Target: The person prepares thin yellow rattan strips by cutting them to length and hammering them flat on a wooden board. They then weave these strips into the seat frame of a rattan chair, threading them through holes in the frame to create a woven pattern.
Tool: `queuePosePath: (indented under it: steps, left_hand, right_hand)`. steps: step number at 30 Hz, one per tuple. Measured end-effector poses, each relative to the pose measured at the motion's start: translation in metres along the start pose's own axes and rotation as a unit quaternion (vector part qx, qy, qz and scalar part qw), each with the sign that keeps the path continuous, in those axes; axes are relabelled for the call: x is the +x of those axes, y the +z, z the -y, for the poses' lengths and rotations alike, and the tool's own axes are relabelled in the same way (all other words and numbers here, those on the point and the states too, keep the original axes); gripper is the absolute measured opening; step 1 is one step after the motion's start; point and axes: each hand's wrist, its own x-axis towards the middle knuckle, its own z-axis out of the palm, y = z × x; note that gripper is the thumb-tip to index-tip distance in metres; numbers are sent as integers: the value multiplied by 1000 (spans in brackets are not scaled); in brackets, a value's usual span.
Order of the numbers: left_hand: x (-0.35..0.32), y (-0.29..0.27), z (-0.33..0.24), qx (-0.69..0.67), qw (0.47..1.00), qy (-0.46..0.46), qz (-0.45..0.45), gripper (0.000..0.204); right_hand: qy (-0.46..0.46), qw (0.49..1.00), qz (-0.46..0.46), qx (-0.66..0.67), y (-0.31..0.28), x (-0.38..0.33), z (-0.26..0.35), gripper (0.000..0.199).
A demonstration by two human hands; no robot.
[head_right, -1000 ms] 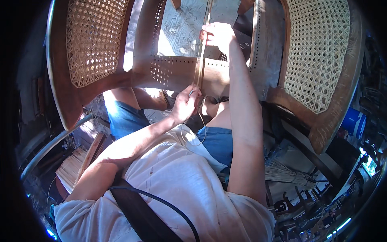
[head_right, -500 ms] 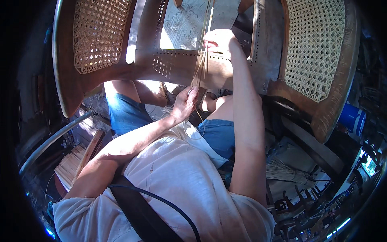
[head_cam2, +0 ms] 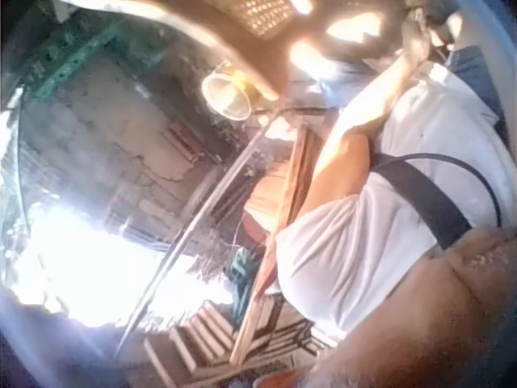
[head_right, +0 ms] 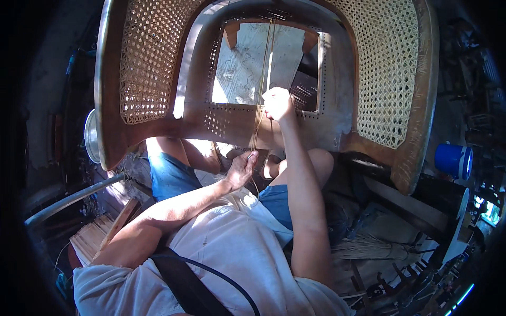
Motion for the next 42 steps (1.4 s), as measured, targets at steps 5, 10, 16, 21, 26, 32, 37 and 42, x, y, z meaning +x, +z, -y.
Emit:
queuePosePath:
  steps: [5,10,16,21,26,32,37,42]
  left_hand:
    - [0,11,6,-89,995,-14,38,41]
    - [2,14,21,-121,992,-23,41,41]
    - [-1,5,7,-111,993,-22,34,39]
    - [-3,0,1,-116,991,-39,47,42]
    - [-6,4,13,-284,948,-123,74,39]
    - [-7,-1,-9,-344,912,-174,143,40]
    - [-3,-2,-2,-385,887,-190,171,42]
    - [-3,-8,1,-295,930,-146,166,44]
  right_hand:
    - [-63,975,-79,-197,12,-2,-1,17]
    - [-94,974,-83,-189,10,-4,-7,19]
    - [-63,973,-85,-204,10,-1,-9,18]
    - [-30,983,-62,-171,11,-12,4,12]
    - [34,999,-3,-43,11,-42,-5,11]
    - [48,996,-51,-60,16,-67,-25,13]
    - [5,981,-78,-177,22,-65,-23,24]
    - [18,971,-105,-213,30,-67,-15,26]
